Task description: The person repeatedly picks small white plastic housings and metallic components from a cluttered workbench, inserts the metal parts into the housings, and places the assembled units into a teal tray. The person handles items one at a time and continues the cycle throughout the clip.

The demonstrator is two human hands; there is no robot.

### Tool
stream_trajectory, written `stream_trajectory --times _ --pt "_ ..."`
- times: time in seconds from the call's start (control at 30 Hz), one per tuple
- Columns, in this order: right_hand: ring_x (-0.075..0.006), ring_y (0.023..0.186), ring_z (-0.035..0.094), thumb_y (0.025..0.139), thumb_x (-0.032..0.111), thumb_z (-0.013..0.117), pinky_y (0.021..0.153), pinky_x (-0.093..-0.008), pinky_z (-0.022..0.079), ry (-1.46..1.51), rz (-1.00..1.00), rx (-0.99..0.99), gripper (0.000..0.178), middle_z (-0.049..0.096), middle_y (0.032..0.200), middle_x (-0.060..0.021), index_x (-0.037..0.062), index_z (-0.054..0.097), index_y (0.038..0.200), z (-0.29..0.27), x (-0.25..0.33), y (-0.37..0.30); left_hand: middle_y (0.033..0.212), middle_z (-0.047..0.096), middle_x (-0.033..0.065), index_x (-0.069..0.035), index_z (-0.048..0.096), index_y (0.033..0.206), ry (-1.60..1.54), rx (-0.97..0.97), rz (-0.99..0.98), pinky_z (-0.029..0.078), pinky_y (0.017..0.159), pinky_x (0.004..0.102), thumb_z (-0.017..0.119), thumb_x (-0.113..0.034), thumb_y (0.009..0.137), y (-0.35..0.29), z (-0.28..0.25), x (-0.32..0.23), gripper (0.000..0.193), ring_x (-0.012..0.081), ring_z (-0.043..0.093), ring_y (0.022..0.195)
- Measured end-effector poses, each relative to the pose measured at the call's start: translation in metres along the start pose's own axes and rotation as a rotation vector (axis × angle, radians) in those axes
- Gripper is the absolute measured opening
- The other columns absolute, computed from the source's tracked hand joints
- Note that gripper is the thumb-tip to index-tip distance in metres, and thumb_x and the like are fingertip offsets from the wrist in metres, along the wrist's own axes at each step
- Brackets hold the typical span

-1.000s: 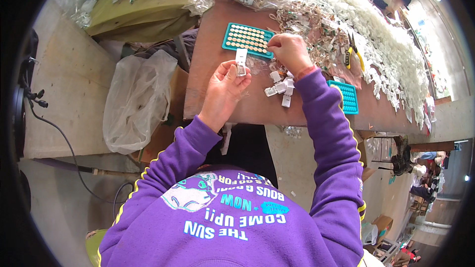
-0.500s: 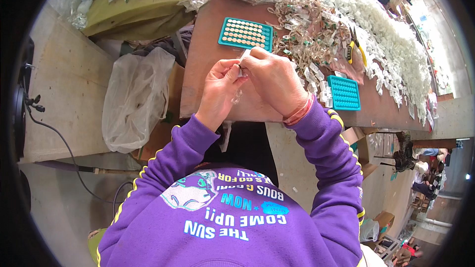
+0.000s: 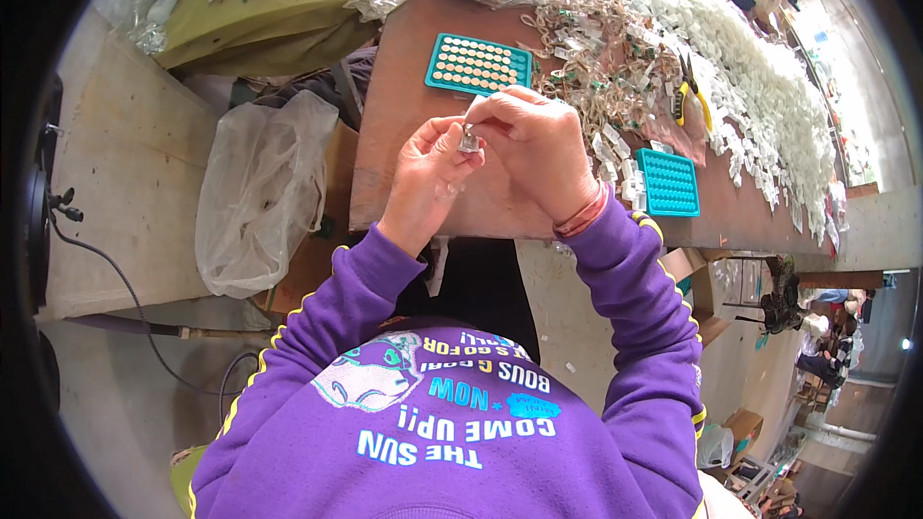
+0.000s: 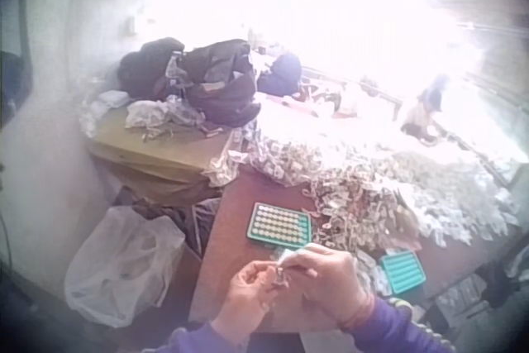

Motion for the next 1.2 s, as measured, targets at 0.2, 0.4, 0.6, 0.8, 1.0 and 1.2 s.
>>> stream_trajectory --times 0.2,0.4,0.6,0.8,1.0,1.2 --pt "-0.0201 0.064 0.063 0.075 0.001 0.07 0.057 -0.0282 0.052 0.045 -0.011 -0.016 0.011 0.064 0.076 -0.0063 0.0079 0.068 0.083 0.002 -0.003 0.0 0.096 0.065 0.0067 -0.004 0.059 0.109 -0.008 0.005 -0.007 0.053 0.079 0.029 0.059 -0.019 0.096 0.001 -0.002 0.002 0.019 0.0144 0.063 0.086" --pt "-0.0216 0.073 0.066 0.074 0.003 0.065 0.066 -0.0322 0.053 -0.245 -0.212 -0.094 0.019 0.067 0.081 -0.0052 0.0077 0.067 0.093 0.013 0.013 -0.016 0.096 0.065 0.006 -0.006 0.058 0.104 -0.108 -0.016 -0.032 0.055 0.079 0.0301 0.06 -0.017 0.096 0.003 -0.004 0.003 0.014 0.0134 0.064 0.084" --pt "-0.0276 0.092 0.067 0.078 0.007 0.066 0.079 -0.0344 0.053 -0.173 -0.247 -0.193 0.03 0.07 0.1 -0.0086 0.0078 0.067 0.108 0.001 -0.002 -0.019 0.097 0.064 0.0091 -0.004 0.055 0.109 -0.098 -0.042 -0.021 0.054 0.081 0.0311 0.055 -0.02 0.098 0.002 -0.004 -0.001 0.019 0.0149 0.063 0.083" --pt "-0.0295 0.075 0.064 0.086 0.024 0.062 0.068 -0.0407 0.051 -0.521 0.225 0.054 0.017 0.063 0.082 -0.0087 0.0102 0.071 0.082 0.0 -0.095 0.011 0.098 0.064 0.0107 -0.004 0.054 0.11 -0.111 -0.036 0.013 0.054 0.081 0.03 0.054 -0.02 0.099 0.001 -0.003 -0.002 0.019 0.0151 0.063 0.083" --pt "-0.0294 0.077 0.064 0.084 0.026 0.065 0.069 -0.0418 0.051 -0.567 0.161 -0.01 0.017 0.061 0.081 -0.0081 0.0095 0.07 0.081 0.02 -0.113 0.003 0.098 0.065 0.0117 -0.005 0.054 0.11 -0.106 -0.041 0.009 0.055 0.081 0.0303 0.055 -0.019 0.099 0.003 -0.006 0.0 0.019 0.0151 0.064 0.082" --pt "-0.0257 0.074 0.065 0.081 0.026 0.07 0.066 -0.0376 0.051 -0.434 0.322 0.025 0.018 0.064 0.082 -0.0083 0.0074 0.071 0.082 0.015 -0.12 0.009 0.098 0.065 0.0117 -0.004 0.054 0.11 -0.127 -0.035 0.025 0.055 0.081 0.0309 0.056 -0.019 0.098 0.002 -0.005 -0.001 0.019 0.0151 0.064 0.084"
Point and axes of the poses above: each hand's wrist, its own y-axis towards the middle knuckle, its own z-axis out of the palm, x = y × z, the point moved 7 cm from there along y, towards the middle knuckle
